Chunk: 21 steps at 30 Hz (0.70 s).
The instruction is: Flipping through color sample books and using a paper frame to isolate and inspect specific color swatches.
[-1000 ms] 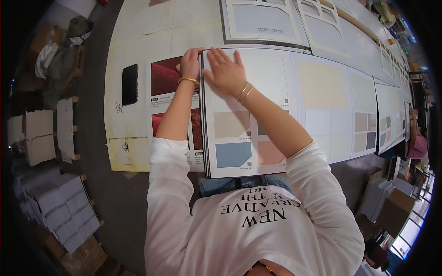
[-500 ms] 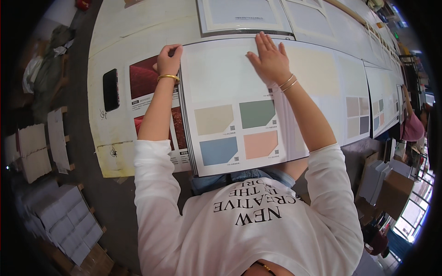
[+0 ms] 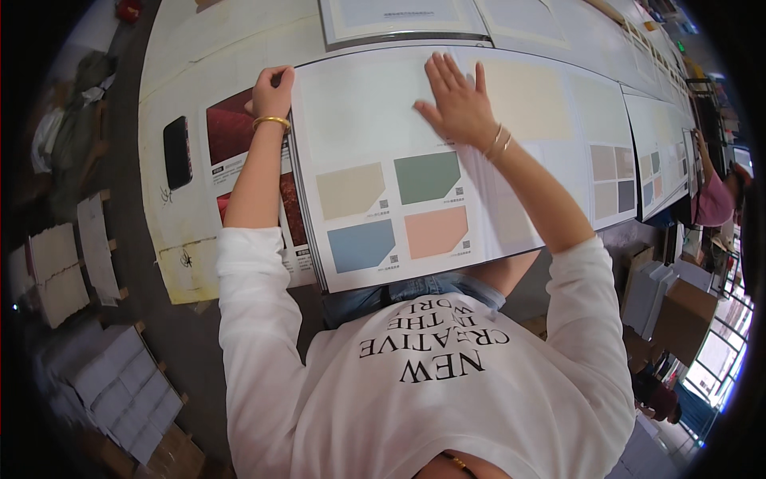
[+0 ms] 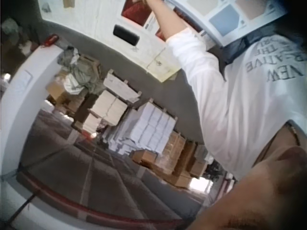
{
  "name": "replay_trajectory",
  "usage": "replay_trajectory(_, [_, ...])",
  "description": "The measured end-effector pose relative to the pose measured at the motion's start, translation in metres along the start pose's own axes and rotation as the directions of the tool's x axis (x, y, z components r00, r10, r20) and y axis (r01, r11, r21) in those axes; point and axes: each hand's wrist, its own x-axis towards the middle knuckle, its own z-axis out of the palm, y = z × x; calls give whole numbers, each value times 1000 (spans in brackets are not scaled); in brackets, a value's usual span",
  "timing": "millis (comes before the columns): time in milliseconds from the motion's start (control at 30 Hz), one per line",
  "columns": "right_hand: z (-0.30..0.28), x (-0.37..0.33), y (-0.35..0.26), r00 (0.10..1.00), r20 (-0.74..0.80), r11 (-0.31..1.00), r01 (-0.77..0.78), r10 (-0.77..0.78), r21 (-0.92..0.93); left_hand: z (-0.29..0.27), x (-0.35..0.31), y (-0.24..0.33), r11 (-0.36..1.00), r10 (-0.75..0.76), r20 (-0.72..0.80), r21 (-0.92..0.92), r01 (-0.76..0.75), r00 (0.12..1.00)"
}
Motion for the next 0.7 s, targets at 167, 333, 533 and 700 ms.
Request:
replay_trajectory(167, [-26,-33,-119,991,46,938,106,-129,330,4,2,0,1000,8,6,0,-8,1000])
replay_trajectory(333, [-24,-30,-216,961,8,884,251,-277,394,8,8,-7,1000,27,3,13,-27,1000])
replay_trajectory(533, [-33,-55,-161,964,57,841,196,-259,505,2,13,-21,1000,22,1,7,-22,1000])
replay_trajectory(700, [-46,-92,-53,989,137,944,3,-51,329,0,9,-13,1000,-5,27,-6,5,1000])
